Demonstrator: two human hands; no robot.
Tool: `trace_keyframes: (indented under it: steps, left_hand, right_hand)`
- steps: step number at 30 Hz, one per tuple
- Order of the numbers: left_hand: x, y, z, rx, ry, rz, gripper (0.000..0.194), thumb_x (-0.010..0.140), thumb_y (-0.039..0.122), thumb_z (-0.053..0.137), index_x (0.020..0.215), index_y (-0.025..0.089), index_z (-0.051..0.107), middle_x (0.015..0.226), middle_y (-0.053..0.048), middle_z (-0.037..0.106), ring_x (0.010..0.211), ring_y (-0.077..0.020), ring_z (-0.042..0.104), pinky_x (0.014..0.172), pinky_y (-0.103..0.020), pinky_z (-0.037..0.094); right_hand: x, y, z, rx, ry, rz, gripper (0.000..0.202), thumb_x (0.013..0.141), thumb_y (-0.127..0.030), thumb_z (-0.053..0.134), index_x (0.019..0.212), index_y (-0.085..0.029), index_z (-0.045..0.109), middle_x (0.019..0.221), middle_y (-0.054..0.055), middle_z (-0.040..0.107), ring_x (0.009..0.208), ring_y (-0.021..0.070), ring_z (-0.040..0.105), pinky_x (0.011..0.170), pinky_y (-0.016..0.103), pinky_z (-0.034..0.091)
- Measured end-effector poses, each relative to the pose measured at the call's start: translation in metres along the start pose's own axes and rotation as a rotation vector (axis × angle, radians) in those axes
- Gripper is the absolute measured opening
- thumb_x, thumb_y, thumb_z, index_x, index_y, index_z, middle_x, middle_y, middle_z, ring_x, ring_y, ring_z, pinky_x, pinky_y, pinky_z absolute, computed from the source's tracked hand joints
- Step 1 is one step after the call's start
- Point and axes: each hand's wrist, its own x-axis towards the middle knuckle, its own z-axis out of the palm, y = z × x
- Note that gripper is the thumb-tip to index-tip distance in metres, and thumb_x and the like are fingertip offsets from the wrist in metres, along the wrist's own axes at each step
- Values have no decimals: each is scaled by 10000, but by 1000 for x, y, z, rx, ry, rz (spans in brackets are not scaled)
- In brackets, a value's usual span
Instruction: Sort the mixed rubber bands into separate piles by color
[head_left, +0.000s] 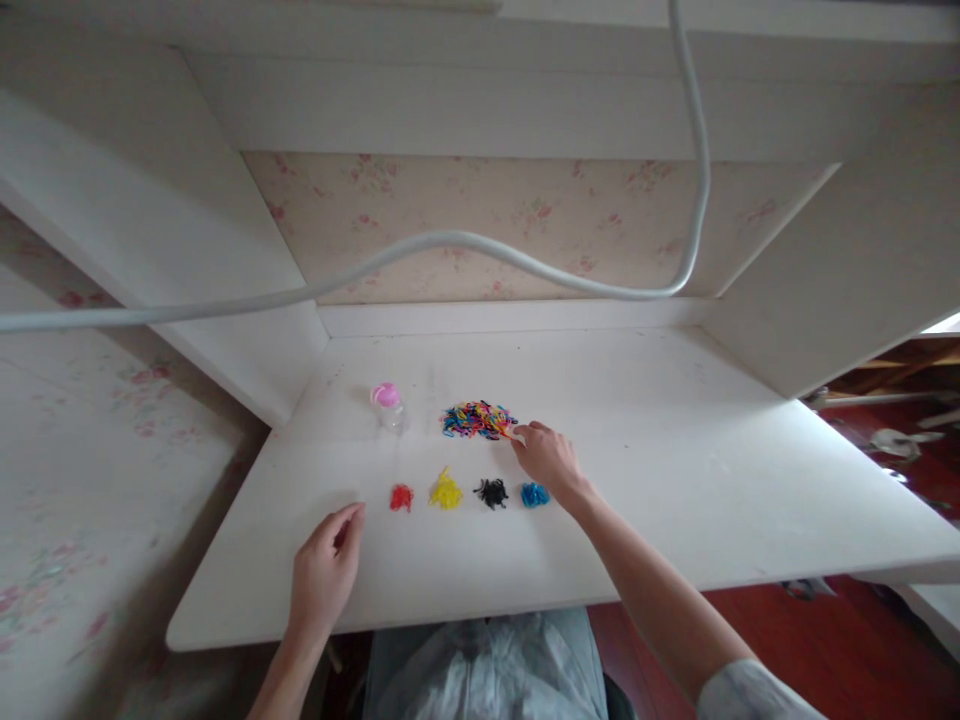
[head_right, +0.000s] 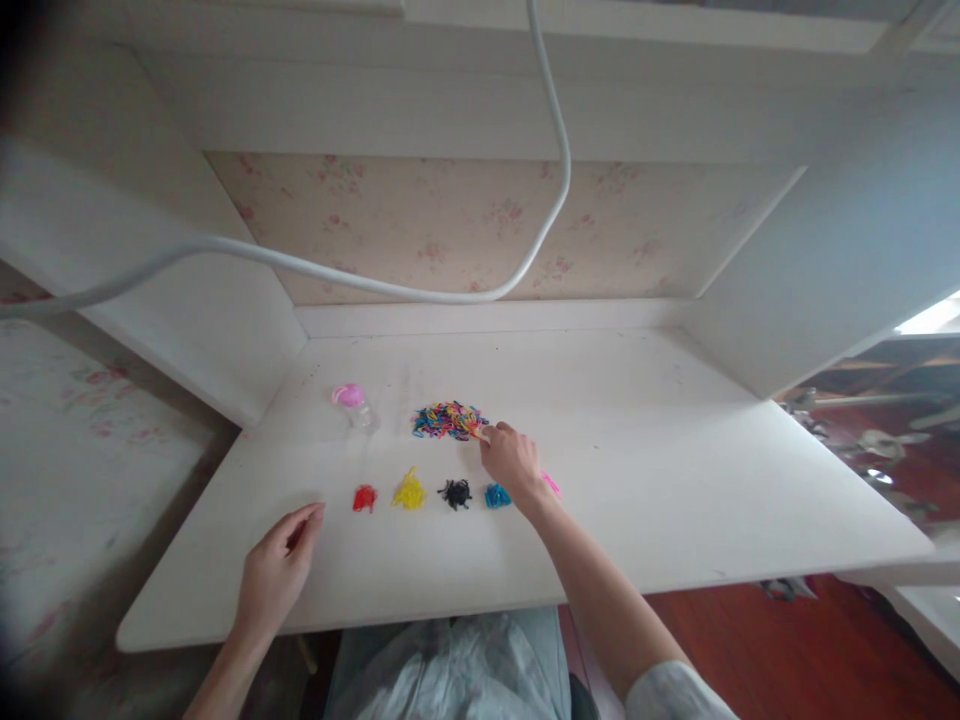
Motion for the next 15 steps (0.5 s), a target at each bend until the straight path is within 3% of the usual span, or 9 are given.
trace_keyframes:
  steps: [3,15]
  left_hand:
    - [-6,-9,2,6,18,-22,317,868,438,456,954,213,661,977,-50,717,871,-202,673,768,-292,529]
    - [-2,-7,8,5,-64,20,336,889,438,428,989,206,650,1004,-44,706,892,-186,666,777,-278,514]
  right_hand:
    - [7,0,5,-11,-14,-7,313,920,-347,398,1081,-293,660,1047,49,627,858,179,614,676,256,390]
    - [-3,-1,4,11,25,-59,368,976,-322,280,1008,-224,633,1015,44,601,802,126,587,637,226,340]
